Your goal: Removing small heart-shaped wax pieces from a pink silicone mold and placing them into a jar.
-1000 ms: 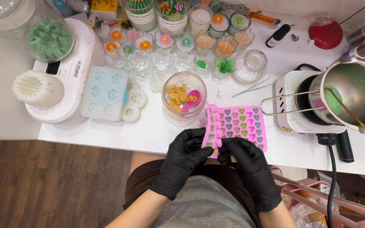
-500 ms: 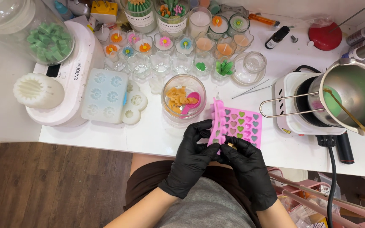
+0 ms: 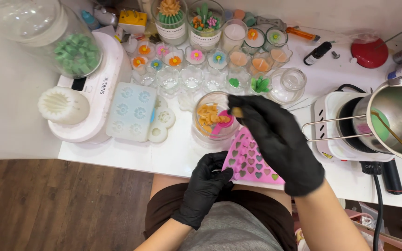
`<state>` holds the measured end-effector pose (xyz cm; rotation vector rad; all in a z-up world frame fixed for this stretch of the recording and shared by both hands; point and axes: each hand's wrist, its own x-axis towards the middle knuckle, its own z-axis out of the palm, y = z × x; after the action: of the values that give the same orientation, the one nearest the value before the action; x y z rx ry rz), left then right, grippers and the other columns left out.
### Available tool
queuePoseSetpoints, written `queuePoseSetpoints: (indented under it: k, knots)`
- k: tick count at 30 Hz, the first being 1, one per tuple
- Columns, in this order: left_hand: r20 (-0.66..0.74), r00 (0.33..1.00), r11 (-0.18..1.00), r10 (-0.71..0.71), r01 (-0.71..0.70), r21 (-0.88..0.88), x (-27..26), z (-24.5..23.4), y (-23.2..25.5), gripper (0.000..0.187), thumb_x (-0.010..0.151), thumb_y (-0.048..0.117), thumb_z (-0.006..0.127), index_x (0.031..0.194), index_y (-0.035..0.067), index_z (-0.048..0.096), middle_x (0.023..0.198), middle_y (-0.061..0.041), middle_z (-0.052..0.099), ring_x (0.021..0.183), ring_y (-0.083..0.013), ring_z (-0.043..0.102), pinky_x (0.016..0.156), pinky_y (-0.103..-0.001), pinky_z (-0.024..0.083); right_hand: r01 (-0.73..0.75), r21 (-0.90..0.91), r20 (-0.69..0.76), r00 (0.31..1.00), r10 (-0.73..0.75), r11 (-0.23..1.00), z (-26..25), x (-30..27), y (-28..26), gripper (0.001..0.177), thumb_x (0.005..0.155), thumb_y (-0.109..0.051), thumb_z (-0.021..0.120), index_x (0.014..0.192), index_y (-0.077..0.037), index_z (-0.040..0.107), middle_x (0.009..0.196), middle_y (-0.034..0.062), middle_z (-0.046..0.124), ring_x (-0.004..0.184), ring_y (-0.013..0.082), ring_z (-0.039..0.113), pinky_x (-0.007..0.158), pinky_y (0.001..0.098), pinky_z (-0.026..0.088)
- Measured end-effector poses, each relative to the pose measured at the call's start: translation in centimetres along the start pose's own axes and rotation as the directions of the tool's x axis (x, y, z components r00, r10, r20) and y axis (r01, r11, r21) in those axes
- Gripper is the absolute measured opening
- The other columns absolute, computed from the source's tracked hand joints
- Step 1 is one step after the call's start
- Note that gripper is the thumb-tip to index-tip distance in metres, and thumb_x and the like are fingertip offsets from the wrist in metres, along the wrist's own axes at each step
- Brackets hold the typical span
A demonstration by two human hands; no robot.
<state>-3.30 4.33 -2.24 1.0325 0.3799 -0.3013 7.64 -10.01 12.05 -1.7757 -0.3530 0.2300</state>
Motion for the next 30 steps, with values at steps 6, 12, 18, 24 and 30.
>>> queuePoseSetpoints:
  k: [6,12,18,24,30]
  knots:
    - [0.118,0.941,0.946,0.317,-0.323,0.036,0.1,-0.8,0.4,0.044,0.095,0.002,0.075,0.136,0.002,0.060,0.124,-0.006,0.070,0.111,-0.0124,0.066,0.093,-0.030,0.055,0.256,-0.212,0.159,0.961,-0.225,0.943,1.5,1.5,-1.3,0.038,0.109,-0.014,0.050,0.144,0.000,0.056,0.140,0.0124,0.068,0.126,0.0222,0.065,0.109,0.0321,0.046]
    - [-0.041,0.996,0.698,0.080,-0.026,0.716,0.4,1.1,4.5,0.045,0.094,0.032,0.069,0.135,0.013,0.062,0.084,-0.017,0.075,0.075,-0.0250,0.072,0.070,-0.036,0.055,-0.087,-0.145,0.018,0.996,0.091,0.986,0.2,-3.4,3.8,0.036,0.105,-0.004,0.057,0.139,-0.004,0.068,0.115,0.0098,0.074,0.090,0.0175,0.062,0.079,0.0272,0.051]
    - [0.289,0.926,0.934,0.242,-0.303,0.188,2.9,0.1,-1.2,0.040,0.103,0.027,0.065,0.132,0.000,0.060,0.109,-0.022,0.071,0.095,-0.0388,0.063,0.081,-0.042,0.054,-0.025,-0.224,-0.248,0.968,-0.032,0.974,-0.9,-7.2,12.0,0.035,0.098,0.006,0.061,0.131,-0.003,0.063,0.109,0.0032,0.067,0.097,0.0108,0.065,0.085,0.0241,0.052]
    - [0.195,0.903,0.380,0.382,-0.346,0.858,2.0,1.0,2.8,0.030,0.095,0.033,0.070,0.099,0.003,0.070,0.084,-0.020,0.073,0.078,-0.0377,0.070,0.070,-0.046,0.055,-0.092,-0.165,-0.063,0.995,0.083,0.982,-0.4,-9.1,15.0,0.062,0.081,0.016,0.060,0.139,-0.007,0.061,0.085,0.0019,0.058,0.075,0.0109,0.055,0.073,0.0248,0.049]
    - [0.126,0.819,0.292,0.560,-0.338,0.895,2.4,0.9,1.8,0.025,0.096,0.028,0.069,0.107,0.006,0.072,0.078,-0.016,0.071,0.068,-0.0368,0.068,0.058,-0.047,0.053,0.332,-0.526,0.038,0.929,-0.369,0.783,0.6,-7.2,11.5,0.048,0.085,0.015,0.064,0.127,-0.008,0.064,0.099,0.0009,0.064,0.092,0.0130,0.063,0.079,0.0259,0.053]
